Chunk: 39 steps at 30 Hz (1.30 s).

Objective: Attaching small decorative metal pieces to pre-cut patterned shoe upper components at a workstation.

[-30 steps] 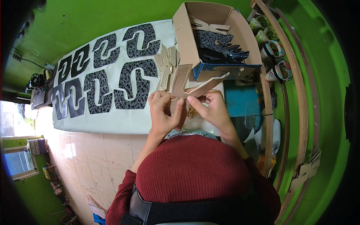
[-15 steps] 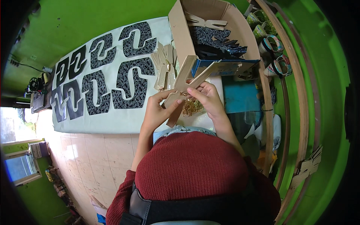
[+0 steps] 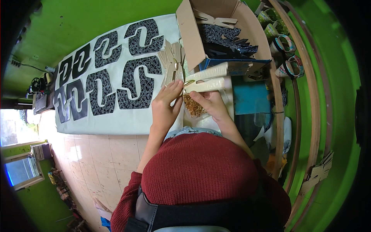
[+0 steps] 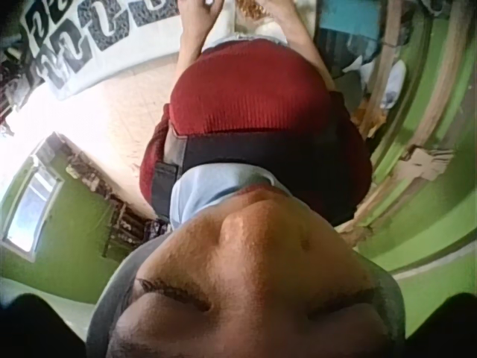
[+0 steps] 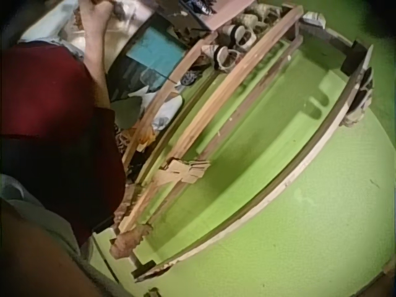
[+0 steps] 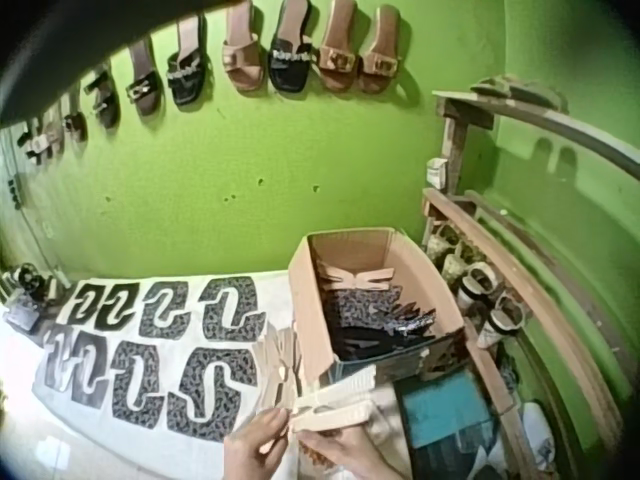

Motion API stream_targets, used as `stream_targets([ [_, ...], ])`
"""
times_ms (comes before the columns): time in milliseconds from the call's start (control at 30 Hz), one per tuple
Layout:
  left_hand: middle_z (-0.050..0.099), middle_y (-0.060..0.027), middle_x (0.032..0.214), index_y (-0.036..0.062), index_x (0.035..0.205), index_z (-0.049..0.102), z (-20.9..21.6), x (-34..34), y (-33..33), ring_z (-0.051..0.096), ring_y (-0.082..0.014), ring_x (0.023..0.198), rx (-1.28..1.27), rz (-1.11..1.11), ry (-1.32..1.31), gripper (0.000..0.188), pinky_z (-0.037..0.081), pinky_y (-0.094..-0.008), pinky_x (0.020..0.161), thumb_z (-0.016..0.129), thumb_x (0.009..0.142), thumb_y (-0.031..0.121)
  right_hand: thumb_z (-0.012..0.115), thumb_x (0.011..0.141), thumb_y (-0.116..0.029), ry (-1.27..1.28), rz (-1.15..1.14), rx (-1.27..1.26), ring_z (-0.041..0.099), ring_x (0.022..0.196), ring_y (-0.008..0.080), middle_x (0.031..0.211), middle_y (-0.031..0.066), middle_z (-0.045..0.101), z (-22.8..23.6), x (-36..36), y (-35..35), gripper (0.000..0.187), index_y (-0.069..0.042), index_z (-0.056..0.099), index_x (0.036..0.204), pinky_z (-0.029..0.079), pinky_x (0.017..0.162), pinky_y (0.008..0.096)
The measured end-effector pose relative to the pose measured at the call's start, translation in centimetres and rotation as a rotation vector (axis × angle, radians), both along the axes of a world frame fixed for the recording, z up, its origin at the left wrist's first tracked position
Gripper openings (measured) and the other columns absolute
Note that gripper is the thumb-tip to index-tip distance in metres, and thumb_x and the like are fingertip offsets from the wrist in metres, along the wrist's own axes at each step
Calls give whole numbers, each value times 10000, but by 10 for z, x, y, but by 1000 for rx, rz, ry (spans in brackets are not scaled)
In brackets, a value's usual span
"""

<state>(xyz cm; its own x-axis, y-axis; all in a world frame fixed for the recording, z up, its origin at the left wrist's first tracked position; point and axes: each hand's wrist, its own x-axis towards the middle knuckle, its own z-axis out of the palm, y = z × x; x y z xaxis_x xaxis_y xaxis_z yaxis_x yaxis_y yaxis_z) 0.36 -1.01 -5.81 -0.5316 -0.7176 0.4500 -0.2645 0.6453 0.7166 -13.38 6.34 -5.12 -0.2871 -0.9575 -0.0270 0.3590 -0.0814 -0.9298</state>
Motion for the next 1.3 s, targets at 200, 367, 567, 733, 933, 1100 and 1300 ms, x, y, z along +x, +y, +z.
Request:
stream_targets([
  [200, 418, -140, 1349, 78, 1175, 576, 12, 6, -10, 348, -313, 1279, -12, -237, -147, 473, 251, -388, 1053, 676, 713, 100, 578, 861, -101, -11, -109, 20, 536, 904, 87, 1039, 56, 563, -8, -13, 1, 284, 14, 496, 1108, 447, 794, 229],
  [367, 549, -143, 1174, -25, 1218, 474, 6, 5, -18, 511, -207, 1103, 466, -253, 176, 494, 373, -330, 952, 652, 773, 92, 567, 866, -101, 5, -1, 10, 556, 869, 92, 971, 43, 586, 1, -15, 0, 257, 12, 502, 1088, 465, 753, 227],
  [567, 646, -98, 917, -50, 1047, 598, -3, 2, -21, 581, -105, 852, 758, -318, 35, 353, 468, -255, 751, 704, 767, 137, 613, 833, -99, 183, 28, 92, 555, 833, 85, 958, 59, 589, -19, -29, -3, 279, 29, 530, 1067, 458, 723, 223],
  [733, 650, -80, 853, -50, 995, 620, -35, 4, -24, 591, -82, 766, 745, -323, 184, 279, 480, -219, 670, 692, 776, 107, 631, 824, -109, 271, -57, 86, 539, 827, 70, 913, 39, 585, -20, -35, -3, 299, 15, 537, 1079, 448, 733, 211],
  [933, 637, -86, 899, -56, 1075, 554, -47, 8, -60, 605, -114, 781, 840, -177, 449, 320, 496, -241, 705, 656, 813, 98, 604, 839, -102, 307, -16, 172, 535, 862, 78, 930, 30, 593, -39, -66, 21, 259, 9, 571, 1071, 425, 777, 200],
  [1100, 630, -49, 856, -38, 1094, 561, -77, -26, -106, 567, -86, 708, 700, -89, 218, 301, 466, -224, 634, 608, 847, 128, 585, 850, -103, 299, -33, 196, 537, 862, 81, 937, 36, 595, -47, -73, 34, 255, 15, 567, 1075, 428, 784, 211],
  [1300, 637, -222, 917, -18, 1083, 586, -121, -41, -116, 628, -327, 833, 311, 211, -105, 375, 482, -351, 752, 558, 745, 142, 595, 841, -106, 413, -13, 244, 547, 832, 92, 914, 45, 603, -54, -67, 43, 235, -10, 585, 1055, 444, 744, 227],
])
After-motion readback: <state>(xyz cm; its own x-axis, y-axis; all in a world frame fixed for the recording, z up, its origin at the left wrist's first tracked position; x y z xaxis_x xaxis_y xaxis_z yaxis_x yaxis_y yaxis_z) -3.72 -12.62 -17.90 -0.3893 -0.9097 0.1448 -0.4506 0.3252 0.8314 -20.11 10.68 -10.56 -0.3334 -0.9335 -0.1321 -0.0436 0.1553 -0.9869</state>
